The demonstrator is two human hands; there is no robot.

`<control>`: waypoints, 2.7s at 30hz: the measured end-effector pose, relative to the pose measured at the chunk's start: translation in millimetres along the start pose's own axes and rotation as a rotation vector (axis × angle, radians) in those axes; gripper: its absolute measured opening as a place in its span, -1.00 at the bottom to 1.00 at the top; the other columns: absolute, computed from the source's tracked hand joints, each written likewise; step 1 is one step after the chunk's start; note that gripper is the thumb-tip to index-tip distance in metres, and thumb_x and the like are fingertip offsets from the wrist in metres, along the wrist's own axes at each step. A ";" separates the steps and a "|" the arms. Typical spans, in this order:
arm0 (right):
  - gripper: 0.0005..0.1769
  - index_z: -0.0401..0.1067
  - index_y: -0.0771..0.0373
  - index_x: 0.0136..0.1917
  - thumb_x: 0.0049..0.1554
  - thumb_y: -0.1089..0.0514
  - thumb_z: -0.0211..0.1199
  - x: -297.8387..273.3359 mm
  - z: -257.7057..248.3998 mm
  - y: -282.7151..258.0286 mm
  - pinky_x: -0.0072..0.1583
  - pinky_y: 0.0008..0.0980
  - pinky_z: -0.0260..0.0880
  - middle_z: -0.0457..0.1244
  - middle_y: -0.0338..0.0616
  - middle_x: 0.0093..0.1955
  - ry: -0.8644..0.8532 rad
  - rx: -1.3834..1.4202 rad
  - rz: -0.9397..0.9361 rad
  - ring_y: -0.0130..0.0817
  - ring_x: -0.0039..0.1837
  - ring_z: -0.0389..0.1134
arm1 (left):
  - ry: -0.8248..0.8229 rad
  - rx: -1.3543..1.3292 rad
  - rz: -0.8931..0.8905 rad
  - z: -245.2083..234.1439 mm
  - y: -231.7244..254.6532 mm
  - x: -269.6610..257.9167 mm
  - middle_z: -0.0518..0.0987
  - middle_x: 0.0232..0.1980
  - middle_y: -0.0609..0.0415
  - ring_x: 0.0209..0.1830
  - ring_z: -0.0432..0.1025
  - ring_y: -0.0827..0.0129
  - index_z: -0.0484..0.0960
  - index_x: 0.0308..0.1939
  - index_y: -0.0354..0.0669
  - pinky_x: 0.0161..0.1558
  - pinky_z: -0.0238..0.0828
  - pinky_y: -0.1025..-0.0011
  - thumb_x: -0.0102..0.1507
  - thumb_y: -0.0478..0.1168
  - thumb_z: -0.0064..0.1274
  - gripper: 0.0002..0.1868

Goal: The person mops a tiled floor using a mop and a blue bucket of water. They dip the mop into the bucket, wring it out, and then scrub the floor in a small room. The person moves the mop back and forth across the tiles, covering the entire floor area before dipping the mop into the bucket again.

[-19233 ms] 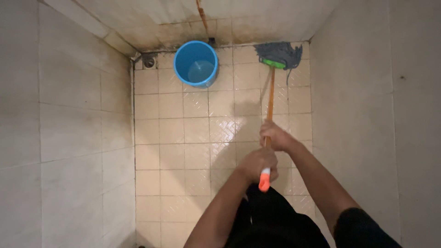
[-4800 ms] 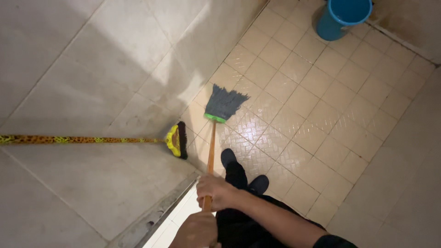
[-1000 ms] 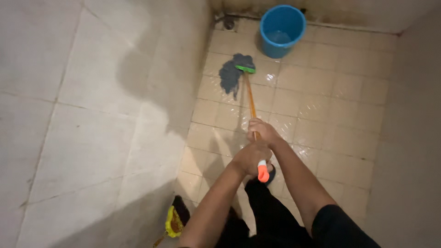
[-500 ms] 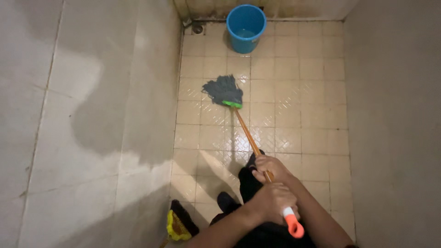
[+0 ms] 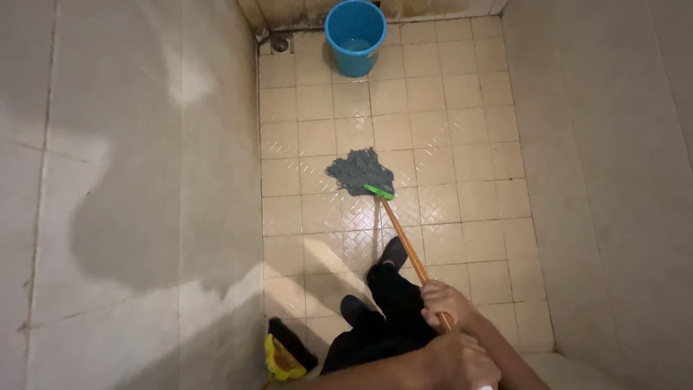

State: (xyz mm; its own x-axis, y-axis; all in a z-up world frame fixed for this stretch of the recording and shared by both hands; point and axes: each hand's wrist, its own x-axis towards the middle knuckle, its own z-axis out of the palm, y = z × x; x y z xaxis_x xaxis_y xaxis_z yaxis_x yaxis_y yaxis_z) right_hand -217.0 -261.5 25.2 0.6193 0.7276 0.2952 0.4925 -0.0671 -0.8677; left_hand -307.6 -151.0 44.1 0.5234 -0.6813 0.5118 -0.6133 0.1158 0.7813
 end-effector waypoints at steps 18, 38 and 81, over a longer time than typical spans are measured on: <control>-0.67 0.17 0.09 -0.51 -0.30 0.23 0.37 114.0 -112.6 209.8 -0.09 -0.20 0.23 0.11 -0.22 -0.43 -0.090 -0.126 -0.150 -0.13 -0.22 0.19 | 0.157 0.099 -0.077 -137.2 -163.2 92.2 0.45 -0.40 0.15 -0.33 0.39 0.18 0.42 -0.50 -0.02 -0.24 0.32 0.28 0.08 -0.10 0.24 -0.72; -0.72 0.15 0.24 -0.48 -0.22 0.34 0.28 155.0 -134.8 205.9 -0.06 -0.22 0.30 0.10 -0.09 -0.39 -0.005 -0.096 -0.028 -0.10 -0.18 0.20 | 0.098 0.203 -0.315 -174.4 -168.0 130.6 0.46 -0.50 0.08 -0.41 0.40 0.11 0.42 -0.64 -0.02 -0.25 0.33 0.16 0.00 -0.15 0.22 -0.74; -0.76 0.25 0.10 -0.44 -0.23 0.28 0.32 172.5 -69.0 240.6 -0.02 -0.23 0.36 0.20 -0.27 -0.35 -0.059 -0.100 -0.120 -0.19 -0.14 0.28 | 0.400 0.227 -0.164 -195.3 -167.5 58.0 0.39 -0.43 0.09 -0.37 0.38 0.14 0.36 -0.51 -0.10 -0.21 0.35 0.19 0.04 -0.27 0.20 -0.74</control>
State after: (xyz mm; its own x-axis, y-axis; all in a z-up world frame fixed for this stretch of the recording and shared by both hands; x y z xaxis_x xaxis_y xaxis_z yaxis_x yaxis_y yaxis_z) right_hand 50.5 -199.2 -105.0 0.5165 0.7733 0.3677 0.6213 -0.0429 -0.7824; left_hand -58.9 -68.8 12.7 0.7828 -0.3414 0.5203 -0.5940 -0.1605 0.7883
